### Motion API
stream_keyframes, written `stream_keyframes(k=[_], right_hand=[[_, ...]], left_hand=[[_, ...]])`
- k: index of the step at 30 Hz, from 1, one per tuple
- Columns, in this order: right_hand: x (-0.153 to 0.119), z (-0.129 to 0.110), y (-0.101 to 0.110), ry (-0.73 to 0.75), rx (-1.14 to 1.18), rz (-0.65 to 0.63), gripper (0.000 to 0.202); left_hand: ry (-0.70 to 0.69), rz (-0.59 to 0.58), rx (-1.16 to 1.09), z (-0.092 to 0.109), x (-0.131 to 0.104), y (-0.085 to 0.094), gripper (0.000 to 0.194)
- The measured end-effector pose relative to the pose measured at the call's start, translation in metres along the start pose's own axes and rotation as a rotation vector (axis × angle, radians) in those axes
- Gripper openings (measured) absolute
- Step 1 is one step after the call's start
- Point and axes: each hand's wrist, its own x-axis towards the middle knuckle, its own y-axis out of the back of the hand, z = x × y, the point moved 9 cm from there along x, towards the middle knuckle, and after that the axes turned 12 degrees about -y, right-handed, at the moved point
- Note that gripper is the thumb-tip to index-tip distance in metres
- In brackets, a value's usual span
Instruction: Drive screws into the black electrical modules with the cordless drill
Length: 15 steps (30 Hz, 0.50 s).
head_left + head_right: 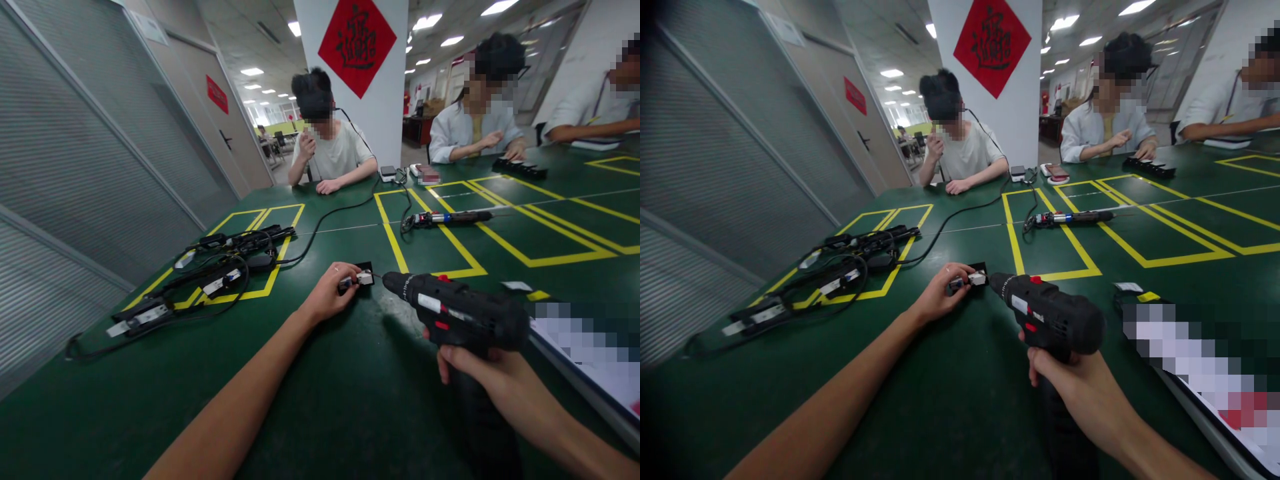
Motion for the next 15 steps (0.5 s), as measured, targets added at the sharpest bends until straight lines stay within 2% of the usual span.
stream_keyframes(k=[4,10,13,15], right_hand=[[-0.002,-0.003,-0.001,0.01,-0.001,-0.018,0.028],[-0.003,-0.005,0.0,0.039,-0.013,0.006,0.03],[-0.004,-0.009,0.002,0.074,-0.029,0.054,0.03],[-0.006,-0.012,0.008,0.104,-0.042,0.131,0.028]], left_hand=[[0.008,-0.001,0.023,0.0,-0.001,0.0,0.014],[0.083,0.066,0.066,-0.007,-0.006,0.001,0.011],[0.114,0.089,0.06,-0.011,-0.007,0.001,0.011],[0.125,0.109,0.043,-0.012,-0.007,0.003,0.013]])
